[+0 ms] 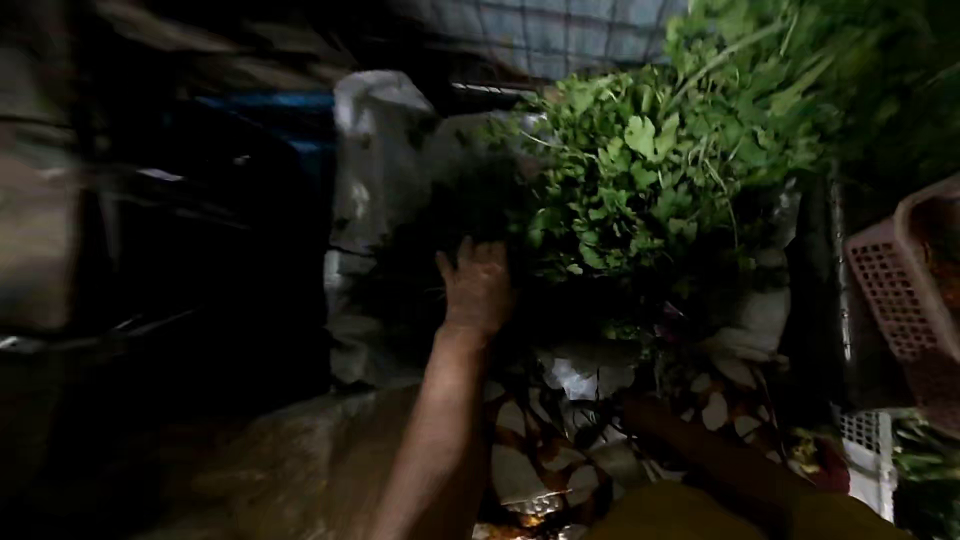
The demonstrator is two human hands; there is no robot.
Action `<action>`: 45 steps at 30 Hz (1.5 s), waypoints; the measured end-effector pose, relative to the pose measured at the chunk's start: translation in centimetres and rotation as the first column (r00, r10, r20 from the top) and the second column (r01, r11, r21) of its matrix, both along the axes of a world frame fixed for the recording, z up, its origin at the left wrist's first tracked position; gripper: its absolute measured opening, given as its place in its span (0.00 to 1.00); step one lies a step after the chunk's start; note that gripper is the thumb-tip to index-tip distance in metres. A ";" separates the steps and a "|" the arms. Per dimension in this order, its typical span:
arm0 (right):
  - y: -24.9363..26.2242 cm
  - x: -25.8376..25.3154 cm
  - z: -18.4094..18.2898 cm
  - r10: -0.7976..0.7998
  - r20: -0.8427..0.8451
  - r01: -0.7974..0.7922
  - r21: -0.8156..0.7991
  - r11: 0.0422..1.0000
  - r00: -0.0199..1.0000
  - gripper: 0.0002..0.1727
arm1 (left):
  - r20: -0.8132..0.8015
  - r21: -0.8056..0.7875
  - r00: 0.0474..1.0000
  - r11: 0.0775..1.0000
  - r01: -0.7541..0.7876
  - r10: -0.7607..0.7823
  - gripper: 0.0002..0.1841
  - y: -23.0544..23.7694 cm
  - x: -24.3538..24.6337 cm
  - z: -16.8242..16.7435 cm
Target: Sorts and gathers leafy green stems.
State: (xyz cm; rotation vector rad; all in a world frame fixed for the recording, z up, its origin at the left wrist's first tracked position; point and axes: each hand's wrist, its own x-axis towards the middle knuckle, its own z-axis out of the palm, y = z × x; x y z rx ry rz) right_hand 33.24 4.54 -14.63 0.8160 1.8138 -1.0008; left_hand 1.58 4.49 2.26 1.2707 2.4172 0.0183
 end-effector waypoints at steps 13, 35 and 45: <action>9.3 3.2 14.8 -0.264 -0.387 0.312 0.064 0.948 0.883 0.29 | 0.224 0.439 0.917 0.806 -0.398 0.331 0.31 -6.1 5.4 1.7; 13.6 5.2 16.1 -0.092 0.166 -0.043 0.667 0.744 0.982 0.23 | 0.338 0.419 0.869 0.768 -0.484 0.362 0.24 -6.2 4.0 0.7; 17.2 4.0 8.8 0.156 -0.055 -0.051 0.793 0.607 0.986 0.22 | 0.388 0.279 0.895 0.897 -0.342 0.221 0.28 -6.2 7.7 1.9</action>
